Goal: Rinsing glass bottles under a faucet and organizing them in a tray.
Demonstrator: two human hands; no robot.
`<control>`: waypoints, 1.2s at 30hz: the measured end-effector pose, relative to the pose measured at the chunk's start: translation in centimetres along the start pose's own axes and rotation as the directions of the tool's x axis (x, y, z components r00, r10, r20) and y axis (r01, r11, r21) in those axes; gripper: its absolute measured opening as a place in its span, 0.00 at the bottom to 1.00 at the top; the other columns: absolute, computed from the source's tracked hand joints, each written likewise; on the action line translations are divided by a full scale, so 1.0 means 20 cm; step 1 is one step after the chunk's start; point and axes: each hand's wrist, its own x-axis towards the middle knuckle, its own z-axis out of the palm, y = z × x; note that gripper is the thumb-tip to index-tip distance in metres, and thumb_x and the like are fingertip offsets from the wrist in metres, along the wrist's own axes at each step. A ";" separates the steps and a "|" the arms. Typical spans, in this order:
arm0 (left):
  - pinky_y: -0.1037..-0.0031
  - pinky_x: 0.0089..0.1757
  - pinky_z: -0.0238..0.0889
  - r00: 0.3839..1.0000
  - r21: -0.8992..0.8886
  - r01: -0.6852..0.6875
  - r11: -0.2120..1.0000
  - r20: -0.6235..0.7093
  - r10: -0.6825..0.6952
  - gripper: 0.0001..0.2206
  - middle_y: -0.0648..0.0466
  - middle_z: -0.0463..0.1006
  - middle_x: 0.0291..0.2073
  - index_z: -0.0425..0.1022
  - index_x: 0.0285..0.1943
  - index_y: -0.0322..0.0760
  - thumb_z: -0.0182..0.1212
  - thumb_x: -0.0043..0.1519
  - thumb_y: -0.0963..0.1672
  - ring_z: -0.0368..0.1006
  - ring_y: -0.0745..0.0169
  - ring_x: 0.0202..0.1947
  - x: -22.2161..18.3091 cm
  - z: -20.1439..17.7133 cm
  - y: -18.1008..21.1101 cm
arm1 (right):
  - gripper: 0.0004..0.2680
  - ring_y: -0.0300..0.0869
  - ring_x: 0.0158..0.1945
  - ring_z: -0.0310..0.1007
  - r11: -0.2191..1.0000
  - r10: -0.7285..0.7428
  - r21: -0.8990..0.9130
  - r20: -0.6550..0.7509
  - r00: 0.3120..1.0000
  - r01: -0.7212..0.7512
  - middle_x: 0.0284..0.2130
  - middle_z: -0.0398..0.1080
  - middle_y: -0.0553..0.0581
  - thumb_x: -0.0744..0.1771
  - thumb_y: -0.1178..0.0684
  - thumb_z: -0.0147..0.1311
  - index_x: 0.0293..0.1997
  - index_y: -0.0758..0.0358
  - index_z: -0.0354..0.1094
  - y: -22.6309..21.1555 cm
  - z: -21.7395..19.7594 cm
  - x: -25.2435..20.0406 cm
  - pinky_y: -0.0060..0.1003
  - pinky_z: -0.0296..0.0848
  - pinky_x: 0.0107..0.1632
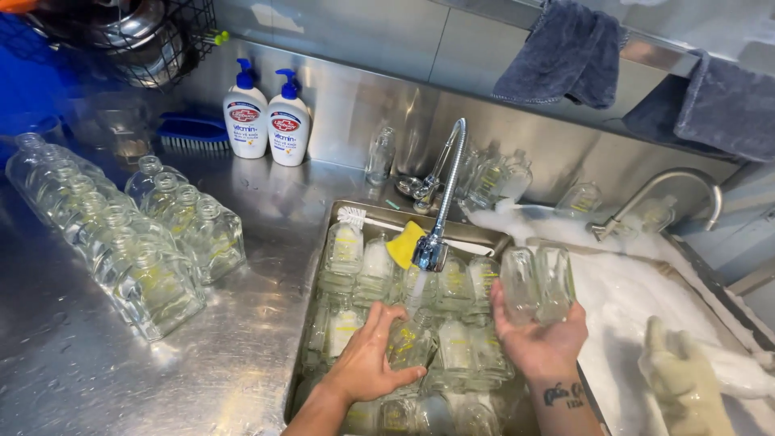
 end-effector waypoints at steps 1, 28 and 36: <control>0.66 0.44 0.65 1.000 -0.009 0.007 1.000 0.009 -0.007 0.31 0.56 0.56 0.56 0.55 0.62 0.53 0.71 0.55 0.53 0.72 0.56 0.22 0.00 0.00 0.00 | 0.22 0.53 0.55 0.76 1.000 0.021 0.016 -0.029 0.999 -0.021 0.55 0.72 0.64 0.66 0.38 0.41 0.62 0.58 0.68 -0.02 -0.06 0.04 0.35 0.82 0.52; 0.65 0.46 0.64 0.999 0.026 0.008 1.000 0.038 -0.009 0.32 0.53 0.58 0.55 0.56 0.65 0.54 0.69 0.55 0.53 0.72 0.57 0.27 -0.01 -0.01 0.02 | 0.19 0.55 0.56 0.79 0.986 -0.153 -0.068 -0.036 0.988 0.150 0.57 0.74 0.59 0.61 0.35 0.51 0.55 0.45 0.75 -0.09 -0.04 0.01 0.38 0.84 0.52; 0.68 0.44 0.64 0.999 0.031 0.011 0.999 0.038 -0.012 0.30 0.55 0.58 0.55 0.57 0.62 0.56 0.72 0.56 0.52 0.73 0.57 0.24 -0.01 -0.02 0.02 | 0.20 0.52 0.56 0.77 0.988 -0.132 0.081 0.011 0.991 0.131 0.55 0.73 0.62 0.65 0.37 0.47 0.61 0.50 0.68 -0.08 0.00 0.11 0.42 0.82 0.55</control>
